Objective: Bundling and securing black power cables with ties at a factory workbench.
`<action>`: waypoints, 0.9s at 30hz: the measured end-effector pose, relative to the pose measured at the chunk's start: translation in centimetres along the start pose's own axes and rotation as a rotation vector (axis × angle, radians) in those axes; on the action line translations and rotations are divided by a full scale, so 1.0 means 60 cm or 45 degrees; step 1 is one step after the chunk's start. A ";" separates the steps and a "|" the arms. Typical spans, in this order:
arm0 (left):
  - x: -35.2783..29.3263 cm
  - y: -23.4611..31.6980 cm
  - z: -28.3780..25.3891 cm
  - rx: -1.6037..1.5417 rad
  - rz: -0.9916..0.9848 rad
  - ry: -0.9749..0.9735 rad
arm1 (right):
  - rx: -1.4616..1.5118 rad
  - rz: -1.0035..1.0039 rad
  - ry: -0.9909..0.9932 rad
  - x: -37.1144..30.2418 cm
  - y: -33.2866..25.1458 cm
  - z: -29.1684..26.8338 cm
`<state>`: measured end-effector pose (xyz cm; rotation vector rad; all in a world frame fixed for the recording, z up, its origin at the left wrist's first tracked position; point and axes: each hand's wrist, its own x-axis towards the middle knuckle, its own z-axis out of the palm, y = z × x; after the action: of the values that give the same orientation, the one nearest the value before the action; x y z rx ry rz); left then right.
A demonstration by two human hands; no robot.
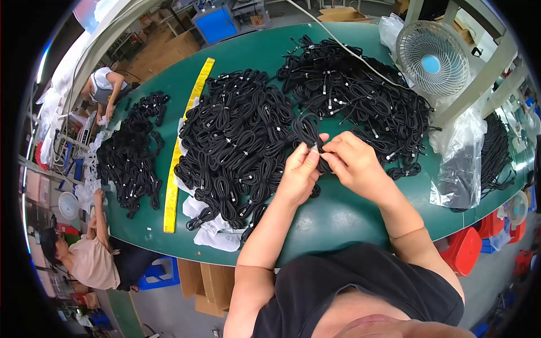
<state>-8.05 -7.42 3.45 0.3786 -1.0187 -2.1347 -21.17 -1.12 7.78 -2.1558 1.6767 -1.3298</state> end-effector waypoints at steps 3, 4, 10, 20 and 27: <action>0.003 0.010 -0.028 -0.108 -0.040 -0.132 | 0.071 -0.024 0.166 0.011 0.008 -0.023; 0.002 0.014 -0.026 -0.113 -0.064 -0.218 | 0.132 0.093 0.205 0.014 0.007 -0.033; -0.003 -0.001 -0.018 -0.045 -0.259 -0.418 | 1.149 0.557 -0.041 0.018 0.045 -0.022; -0.007 -0.023 -0.017 0.527 0.148 -0.151 | 0.764 0.589 0.438 0.011 0.048 0.012; 0.004 -0.033 -0.026 0.454 0.088 -0.049 | 0.946 0.676 0.514 0.019 0.084 0.043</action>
<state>-8.33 -7.60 0.95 0.4646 -1.4188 -1.9039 -23.09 -5.05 4.04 -1.0037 1.3750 -1.8668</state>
